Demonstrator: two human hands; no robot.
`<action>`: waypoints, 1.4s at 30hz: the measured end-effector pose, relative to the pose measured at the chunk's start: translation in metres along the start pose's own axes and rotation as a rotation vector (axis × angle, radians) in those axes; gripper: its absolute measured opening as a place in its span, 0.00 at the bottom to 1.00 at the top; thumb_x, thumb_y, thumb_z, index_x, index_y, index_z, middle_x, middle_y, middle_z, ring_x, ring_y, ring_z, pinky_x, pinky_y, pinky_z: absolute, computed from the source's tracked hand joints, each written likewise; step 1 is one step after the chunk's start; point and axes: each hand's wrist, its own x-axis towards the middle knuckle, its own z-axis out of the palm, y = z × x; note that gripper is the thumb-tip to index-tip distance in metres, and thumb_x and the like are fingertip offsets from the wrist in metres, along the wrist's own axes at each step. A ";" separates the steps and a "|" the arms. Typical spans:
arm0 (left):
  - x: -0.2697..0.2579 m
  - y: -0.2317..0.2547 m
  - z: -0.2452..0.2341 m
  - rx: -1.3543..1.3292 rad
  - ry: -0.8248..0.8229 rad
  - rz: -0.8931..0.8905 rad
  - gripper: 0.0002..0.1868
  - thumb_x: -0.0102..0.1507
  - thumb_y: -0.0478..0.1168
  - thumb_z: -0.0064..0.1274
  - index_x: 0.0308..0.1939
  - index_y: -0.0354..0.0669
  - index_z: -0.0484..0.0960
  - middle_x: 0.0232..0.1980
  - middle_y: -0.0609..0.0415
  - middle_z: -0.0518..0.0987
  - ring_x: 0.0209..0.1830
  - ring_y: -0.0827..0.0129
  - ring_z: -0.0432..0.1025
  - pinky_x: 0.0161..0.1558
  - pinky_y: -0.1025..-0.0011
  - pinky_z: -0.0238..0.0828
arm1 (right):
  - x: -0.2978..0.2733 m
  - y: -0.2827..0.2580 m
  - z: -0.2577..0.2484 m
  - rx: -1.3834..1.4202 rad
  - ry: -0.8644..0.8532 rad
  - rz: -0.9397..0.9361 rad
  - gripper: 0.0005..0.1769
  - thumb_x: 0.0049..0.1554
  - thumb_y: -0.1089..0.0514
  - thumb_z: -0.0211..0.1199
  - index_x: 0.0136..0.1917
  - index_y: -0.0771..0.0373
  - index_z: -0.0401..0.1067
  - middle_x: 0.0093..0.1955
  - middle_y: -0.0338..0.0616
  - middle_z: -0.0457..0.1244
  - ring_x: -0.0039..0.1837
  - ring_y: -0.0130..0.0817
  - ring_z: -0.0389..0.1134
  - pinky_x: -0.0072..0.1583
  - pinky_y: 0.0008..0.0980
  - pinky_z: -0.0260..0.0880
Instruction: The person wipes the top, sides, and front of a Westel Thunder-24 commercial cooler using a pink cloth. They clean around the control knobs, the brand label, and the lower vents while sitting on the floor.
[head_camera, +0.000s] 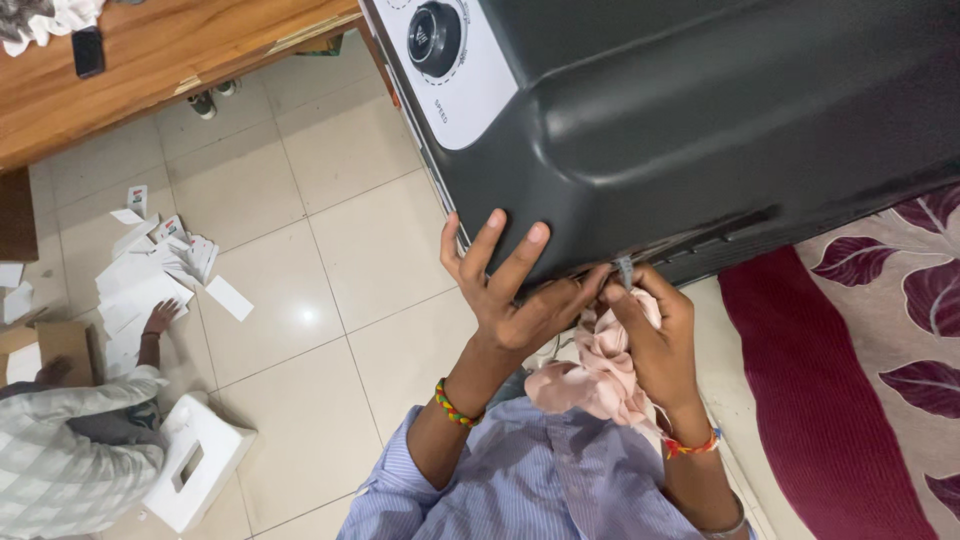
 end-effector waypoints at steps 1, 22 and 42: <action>0.000 -0.001 -0.002 -0.006 -0.025 0.007 0.17 0.57 0.52 0.78 0.29 0.58 0.81 0.71 0.64 0.68 0.78 0.58 0.57 0.78 0.34 0.46 | -0.004 0.007 -0.004 -0.020 0.006 0.024 0.09 0.65 0.60 0.57 0.46 0.67 0.73 0.38 0.36 0.65 0.40 0.18 0.63 0.42 0.21 0.64; 0.005 0.007 -0.016 0.024 -0.082 -0.001 0.16 0.58 0.47 0.78 0.32 0.52 0.82 0.72 0.57 0.69 0.78 0.52 0.59 0.77 0.34 0.48 | -0.025 0.042 -0.009 0.089 0.012 0.092 0.17 0.67 0.54 0.56 0.41 0.68 0.73 0.36 0.38 0.65 0.38 0.21 0.63 0.41 0.24 0.63; -0.003 -0.005 0.006 0.067 0.035 0.049 0.22 0.56 0.54 0.78 0.32 0.59 0.76 0.69 0.62 0.69 0.75 0.55 0.60 0.75 0.34 0.49 | 0.006 -0.040 0.011 -0.587 0.194 -0.336 0.11 0.66 0.61 0.60 0.45 0.71 0.75 0.33 0.39 0.62 0.35 0.19 0.60 0.38 0.26 0.56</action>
